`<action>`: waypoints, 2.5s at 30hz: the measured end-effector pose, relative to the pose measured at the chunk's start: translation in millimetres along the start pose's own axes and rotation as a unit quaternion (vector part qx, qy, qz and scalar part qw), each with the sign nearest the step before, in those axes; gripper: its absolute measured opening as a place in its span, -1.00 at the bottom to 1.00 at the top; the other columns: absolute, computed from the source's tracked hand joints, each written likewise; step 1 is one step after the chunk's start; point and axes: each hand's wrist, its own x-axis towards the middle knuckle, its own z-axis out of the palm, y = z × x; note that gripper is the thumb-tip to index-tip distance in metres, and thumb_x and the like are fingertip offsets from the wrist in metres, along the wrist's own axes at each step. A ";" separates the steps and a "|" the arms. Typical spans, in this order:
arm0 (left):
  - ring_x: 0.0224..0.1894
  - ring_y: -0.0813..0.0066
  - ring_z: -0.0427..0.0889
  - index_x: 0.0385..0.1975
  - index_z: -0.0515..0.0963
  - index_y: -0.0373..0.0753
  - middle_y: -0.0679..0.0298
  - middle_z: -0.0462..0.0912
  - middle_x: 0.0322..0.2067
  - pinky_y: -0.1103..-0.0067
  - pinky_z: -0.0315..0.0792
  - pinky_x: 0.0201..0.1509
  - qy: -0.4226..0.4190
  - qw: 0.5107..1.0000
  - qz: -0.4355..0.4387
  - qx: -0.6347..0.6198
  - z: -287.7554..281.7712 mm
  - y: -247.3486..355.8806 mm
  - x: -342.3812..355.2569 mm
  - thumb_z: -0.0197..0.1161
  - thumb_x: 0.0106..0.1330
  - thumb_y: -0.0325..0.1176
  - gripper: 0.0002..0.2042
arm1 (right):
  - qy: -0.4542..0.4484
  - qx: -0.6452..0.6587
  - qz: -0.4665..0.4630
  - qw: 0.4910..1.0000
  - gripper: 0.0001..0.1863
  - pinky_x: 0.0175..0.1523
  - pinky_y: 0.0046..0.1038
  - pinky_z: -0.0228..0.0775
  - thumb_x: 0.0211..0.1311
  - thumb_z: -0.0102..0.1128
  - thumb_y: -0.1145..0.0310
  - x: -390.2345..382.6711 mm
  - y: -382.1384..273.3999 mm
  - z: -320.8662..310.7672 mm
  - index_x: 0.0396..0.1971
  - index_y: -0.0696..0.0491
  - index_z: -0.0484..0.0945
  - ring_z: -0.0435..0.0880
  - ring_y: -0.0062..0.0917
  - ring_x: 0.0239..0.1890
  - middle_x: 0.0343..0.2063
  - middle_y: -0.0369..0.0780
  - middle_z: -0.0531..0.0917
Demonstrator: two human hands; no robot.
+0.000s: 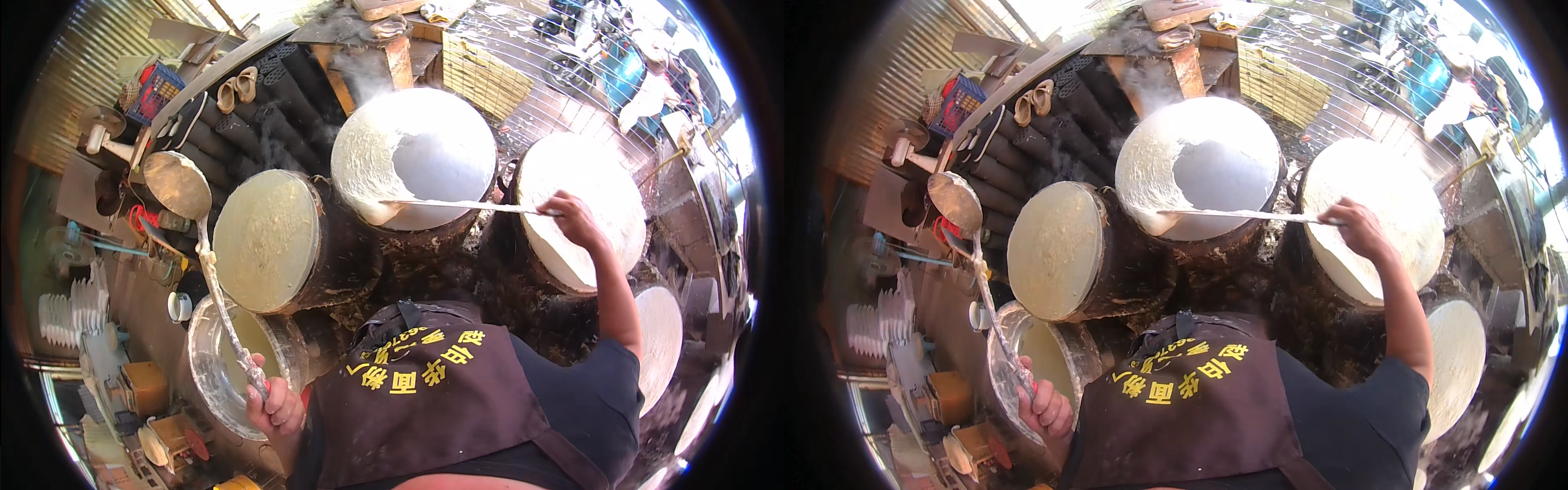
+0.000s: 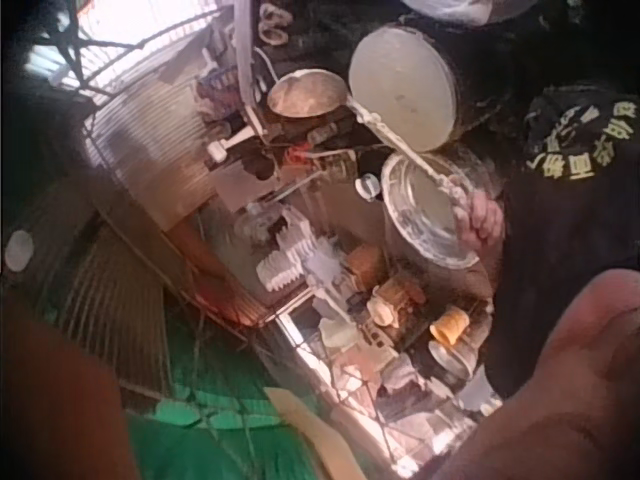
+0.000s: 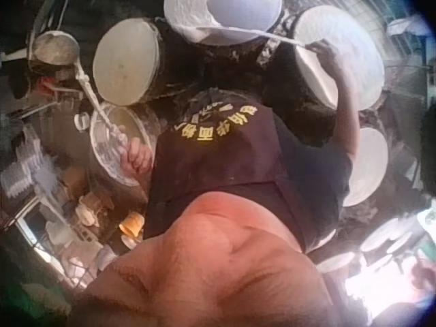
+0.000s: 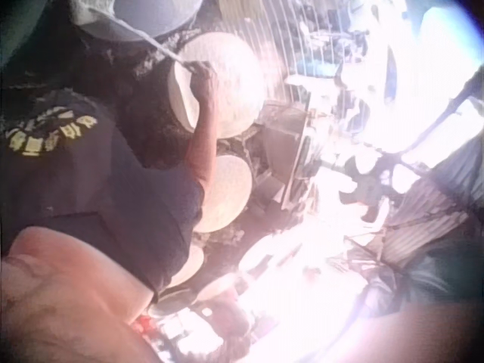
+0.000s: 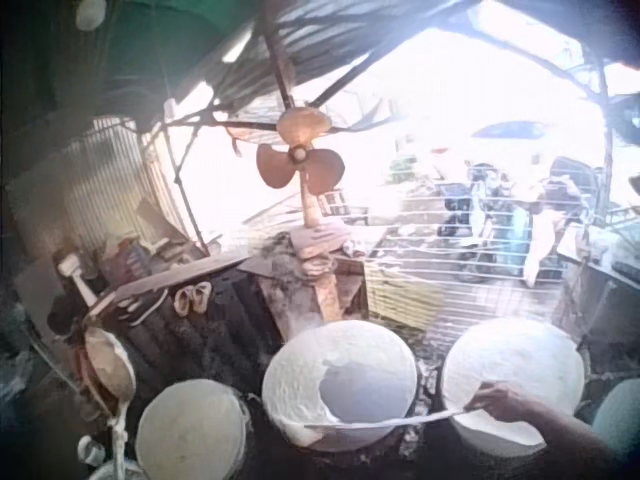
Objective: The person ladles liquid batter onto hot vertical cylindrical surfaces, spreads it into thin sheets, and peels the cooked sheets off to stack them. The process is repeated continuously across multiple cooking surfaces.
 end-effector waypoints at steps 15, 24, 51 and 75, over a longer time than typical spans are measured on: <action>-0.79 0.77 0.02 0.41 -0.32 0.03 0.33 0.16 -0.59 0.82 0.04 -0.86 -0.055 0.993 -0.104 0.020 -17.2 101.0 2.0 -0.15 0.50 -0.28 -0.39 | 0.135 0.294 0.062 0.944 -0.53 -0.35 -0.40 0.44 0.33 -0.02 0.34 37.4 -238.2 298.6 0.24 -0.08 0.27 0.54 -0.50 -0.50 -0.55 -0.21 0.53; -0.77 0.76 0.01 0.41 -0.33 0.07 0.35 0.15 -0.59 0.83 0.03 -0.85 -0.058 0.980 -0.190 -0.028 -40.4 137.5 0.1 -0.17 0.50 -0.25 -0.40 | 0.055 0.387 0.250 0.886 -0.48 -0.68 -0.59 0.32 0.31 -0.02 0.37 -66.3 -215.1 204.3 0.28 -0.11 0.28 0.38 -0.72 -0.73 -0.66 -0.33 0.48; -0.72 0.75 0.09 0.41 -0.34 0.08 0.34 0.16 -0.56 0.83 0.12 -0.84 -0.033 0.975 -0.217 -0.020 7.7 57.5 21.2 -0.21 0.51 -0.21 -0.42 | 0.134 0.150 0.121 0.972 -0.59 -0.25 -0.12 0.45 0.27 -0.02 0.35 -46.9 -107.3 159.5 0.14 -0.07 0.37 0.62 -0.05 -0.35 -0.43 0.04 0.62; -0.75 0.75 0.11 0.33 -0.08 -0.04 0.37 0.20 -0.58 0.79 0.15 -0.83 -0.011 0.963 -0.265 0.051 41.4 18.6 49.8 -0.12 0.48 -0.20 -0.51 | 0.145 0.155 0.174 0.962 -0.78 -0.28 -0.14 0.49 0.25 -0.09 0.43 96.3 -74.2 117.3 -0.14 0.05 0.45 0.66 -0.12 -0.35 -0.40 0.04 0.63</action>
